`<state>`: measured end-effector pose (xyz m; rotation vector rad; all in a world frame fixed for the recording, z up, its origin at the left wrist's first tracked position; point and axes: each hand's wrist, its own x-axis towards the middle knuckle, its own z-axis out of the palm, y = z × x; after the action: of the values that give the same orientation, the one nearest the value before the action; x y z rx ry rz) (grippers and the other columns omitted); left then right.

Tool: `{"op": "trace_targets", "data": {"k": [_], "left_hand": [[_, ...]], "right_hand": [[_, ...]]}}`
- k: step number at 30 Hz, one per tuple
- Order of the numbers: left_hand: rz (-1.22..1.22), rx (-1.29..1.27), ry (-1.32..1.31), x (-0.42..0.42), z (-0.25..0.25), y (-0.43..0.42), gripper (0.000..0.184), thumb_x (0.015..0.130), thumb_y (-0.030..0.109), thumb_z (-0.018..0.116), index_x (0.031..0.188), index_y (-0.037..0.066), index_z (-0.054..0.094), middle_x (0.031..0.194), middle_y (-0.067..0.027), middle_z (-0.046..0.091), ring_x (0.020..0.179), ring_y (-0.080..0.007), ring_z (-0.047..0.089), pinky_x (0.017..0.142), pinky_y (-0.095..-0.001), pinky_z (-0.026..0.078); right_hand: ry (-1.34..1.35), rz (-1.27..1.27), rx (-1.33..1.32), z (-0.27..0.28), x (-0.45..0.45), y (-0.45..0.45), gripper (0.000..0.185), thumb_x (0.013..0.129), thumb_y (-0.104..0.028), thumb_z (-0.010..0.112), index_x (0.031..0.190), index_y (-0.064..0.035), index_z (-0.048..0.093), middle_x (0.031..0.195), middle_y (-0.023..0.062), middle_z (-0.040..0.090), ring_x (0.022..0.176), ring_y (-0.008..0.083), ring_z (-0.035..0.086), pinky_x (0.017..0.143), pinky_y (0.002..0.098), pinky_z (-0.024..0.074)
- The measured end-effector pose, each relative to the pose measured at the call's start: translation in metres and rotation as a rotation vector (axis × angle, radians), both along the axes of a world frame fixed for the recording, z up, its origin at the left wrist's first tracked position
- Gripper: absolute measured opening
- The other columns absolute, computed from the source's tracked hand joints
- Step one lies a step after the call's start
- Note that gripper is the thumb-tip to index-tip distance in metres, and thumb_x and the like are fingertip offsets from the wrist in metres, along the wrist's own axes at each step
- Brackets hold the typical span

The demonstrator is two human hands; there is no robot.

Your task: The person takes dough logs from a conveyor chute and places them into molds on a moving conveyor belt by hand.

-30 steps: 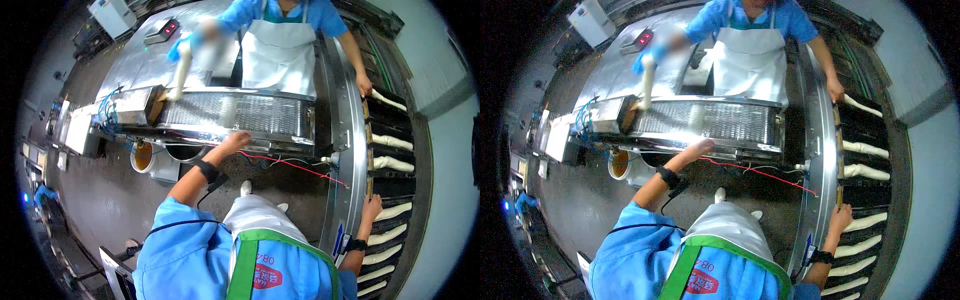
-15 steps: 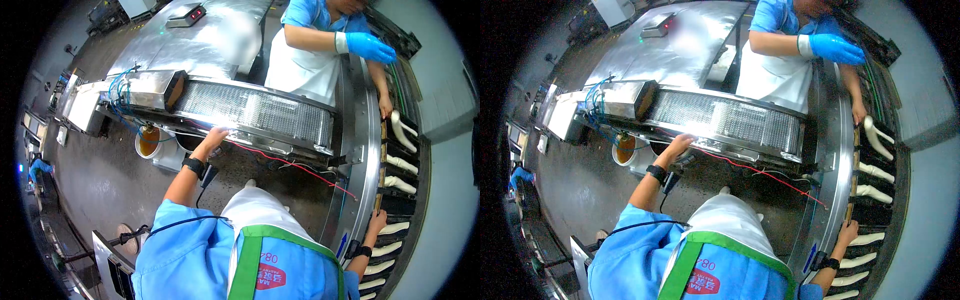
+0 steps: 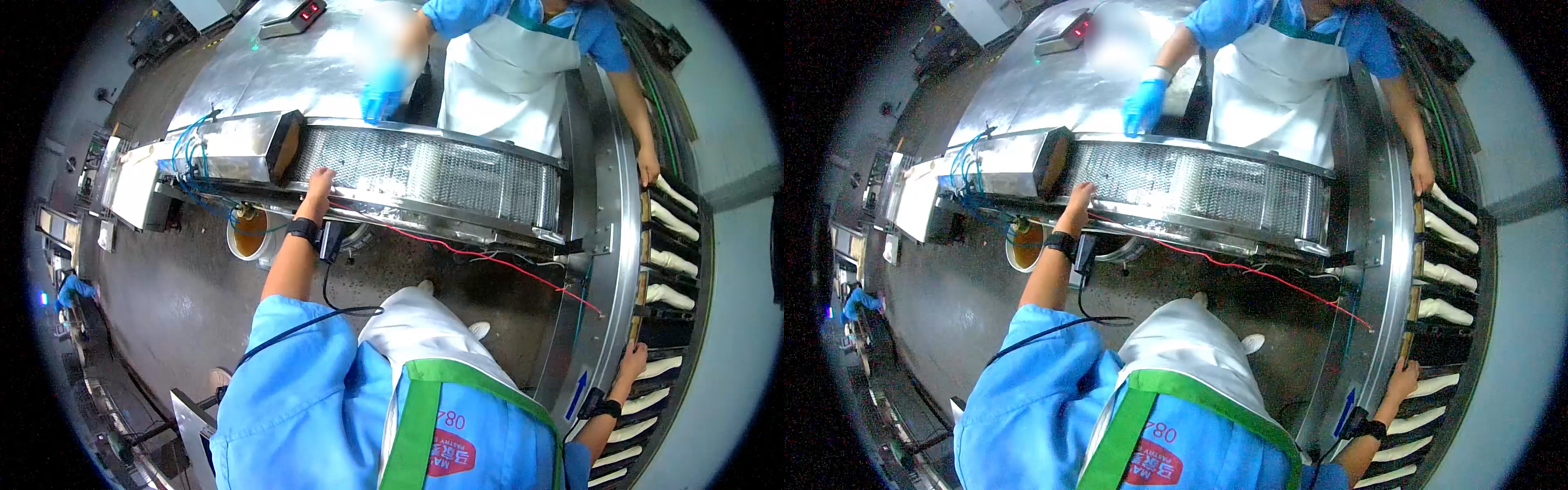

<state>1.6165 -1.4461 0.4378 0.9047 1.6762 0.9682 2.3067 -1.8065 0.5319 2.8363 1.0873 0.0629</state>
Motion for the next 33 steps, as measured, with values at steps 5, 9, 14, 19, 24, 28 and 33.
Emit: {"op": "trace_targets", "data": {"k": [5, 9, 14, 19, 24, 28, 33], "left_hand": [[0.007, 0.01, 0.18, 0.014, 0.024, 0.007, 0.037, 0.07, 0.019, 0.051, 0.099, -0.004, 0.049, 0.091, -0.0131, 0.052, 0.084, -0.0214, 0.048, 0.071, -0.0325, 0.038], [0.132, 0.053, -0.076, 0.022, 0.037, 0.003, 0.028, 0.069, 0.017, 0.051, 0.089, -0.003, 0.053, 0.083, -0.0128, 0.054, 0.076, -0.0203, 0.048, 0.067, -0.0315, 0.037], [0.185, -0.035, 0.004, -0.006, -0.009, 0.029, 0.033, 0.069, 0.017, 0.053, 0.094, -0.004, 0.051, 0.089, -0.0135, 0.054, 0.081, -0.0208, 0.049, 0.07, -0.0317, 0.038], [0.096, -0.184, 0.085, -0.023, -0.021, 0.046, 0.045, 0.067, 0.021, 0.054, 0.103, -0.005, 0.047, 0.103, -0.0169, 0.05, 0.092, -0.0255, 0.049, 0.073, -0.0366, 0.039], [0.269, -0.239, 0.056, -0.041, -0.044, 0.067, 0.064, 0.066, 0.039, 0.056, 0.113, -0.002, 0.04, 0.114, -0.019, 0.042, 0.097, -0.03, 0.046, 0.079, -0.0373, 0.039], [0.13, 0.124, -0.214, -0.046, -0.039, 0.093, 0.066, 0.072, 0.048, 0.051, 0.12, 0.006, 0.036, 0.123, -0.0122, 0.036, 0.111, -0.0236, 0.036, 0.089, -0.0362, 0.031], [0.088, 0.138, -0.291, -0.02, -0.03, 0.117, 0.064, 0.072, 0.044, 0.051, 0.119, 0.004, 0.035, 0.12, -0.0138, 0.038, 0.107, -0.024, 0.038, 0.086, -0.0361, 0.033]], "right_hand": [[-0.065, -0.028, -0.048, -0.011, 0.02, -0.007, 0.044, 0.081, -0.037, 0.043, 0.097, 0.0022, 0.054, 0.111, 0.017, 0.047, 0.1, 0.0277, 0.047, 0.079, 0.0367, 0.041], [-0.05, -0.032, -0.073, -0.009, 0.021, -0.005, 0.044, 0.081, -0.037, 0.042, 0.099, 0.0018, 0.053, 0.11, 0.0167, 0.047, 0.099, 0.0283, 0.047, 0.078, 0.0378, 0.0415], [-0.04, -0.079, -0.081, -0.012, 0.028, -0.008, 0.043, 0.081, -0.036, 0.043, 0.099, 0.0015, 0.053, 0.111, 0.0164, 0.047, 0.1, 0.0291, 0.046, 0.079, 0.0392, 0.0405], [0.054, -0.11, -0.086, -0.009, 0.03, -0.008, 0.041, 0.08, -0.034, 0.045, 0.098, 0.0018, 0.053, 0.111, 0.0163, 0.047, 0.099, 0.0291, 0.047, 0.08, 0.0398, 0.0391], [0.036, -0.095, -0.05, -0.006, 0.02, -0.004, 0.038, 0.079, -0.032, 0.046, 0.095, 0.0029, 0.053, 0.111, 0.019, 0.046, 0.1, 0.0311, 0.045, 0.081, 0.0404, 0.0383], [-0.141, 0.082, 0.104, -0.034, 0.038, -0.018, 0.04, 0.077, -0.029, 0.048, 0.096, 0.0065, 0.052, 0.099, 0.0217, 0.051, 0.091, 0.0346, 0.048, 0.079, 0.0373, 0.0375], [0.078, -0.162, 0.059, -0.004, -0.006, 0.019, 0.029, 0.07, -0.023, 0.054, 0.083, 0.0034, 0.056, 0.094, 0.0186, 0.053, 0.087, 0.0311, 0.05, 0.077, 0.0423, 0.0366]]}}
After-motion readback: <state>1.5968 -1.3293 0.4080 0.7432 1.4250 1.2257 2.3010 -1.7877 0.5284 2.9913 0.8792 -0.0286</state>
